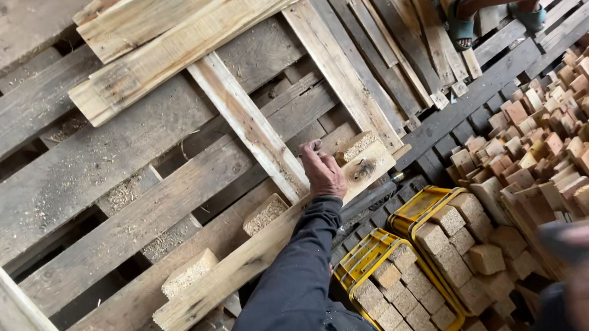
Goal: The person assembles small wooden blocks onto a wooden pallet using a hammer and nails. They position blocks, drive nails, and occasionally move blocks between a yellow tray and the pallet.
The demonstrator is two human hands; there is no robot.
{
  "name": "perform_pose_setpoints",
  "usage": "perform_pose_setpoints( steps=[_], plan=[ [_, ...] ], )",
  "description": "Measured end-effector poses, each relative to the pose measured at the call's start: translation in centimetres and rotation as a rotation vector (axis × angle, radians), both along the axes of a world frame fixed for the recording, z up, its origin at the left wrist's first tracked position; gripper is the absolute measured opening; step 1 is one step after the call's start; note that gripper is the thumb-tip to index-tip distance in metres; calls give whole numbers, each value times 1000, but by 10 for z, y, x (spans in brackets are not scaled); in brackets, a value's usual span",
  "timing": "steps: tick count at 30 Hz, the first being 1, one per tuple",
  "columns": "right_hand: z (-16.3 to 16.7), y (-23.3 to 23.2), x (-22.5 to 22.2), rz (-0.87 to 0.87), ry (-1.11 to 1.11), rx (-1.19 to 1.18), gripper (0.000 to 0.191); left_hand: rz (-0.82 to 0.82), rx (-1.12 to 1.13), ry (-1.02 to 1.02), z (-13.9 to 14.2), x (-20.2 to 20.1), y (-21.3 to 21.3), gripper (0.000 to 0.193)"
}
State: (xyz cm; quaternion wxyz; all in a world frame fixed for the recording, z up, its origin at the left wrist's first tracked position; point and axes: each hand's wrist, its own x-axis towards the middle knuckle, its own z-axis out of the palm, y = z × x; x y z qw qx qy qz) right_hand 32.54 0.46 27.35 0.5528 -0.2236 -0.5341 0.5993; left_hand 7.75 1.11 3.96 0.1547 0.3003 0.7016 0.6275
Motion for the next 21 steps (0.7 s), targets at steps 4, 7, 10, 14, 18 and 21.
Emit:
perform_pose_setpoints(
  steps=[4, 7, 10, 14, 18, 21],
  plan=[
    [-81, -41, -34, 45, -1114, -635, 29, 22, -42, 66, -1, -1, 2, 35],
    [-114, -47, -3, -27, -1144, -779, 28, 111, 69, 310, 0, -5, 10, 44],
    [-82, -25, 45, -188, -879, -606, 27, 18, -19, 99, -1, -3, 8, 39],
    [-18, 12, 39, -43, -178, -153, 28, 13, -78, -66, -6, 3, 3, 27],
    [-51, -28, -31, -93, -629, -317, 29, 43, -34, -28, -6, -3, 7, 26],
    [-98, -63, -27, -26, -1117, -943, 29, -11, -71, -92, 3, -12, 14, 22]
  ],
)
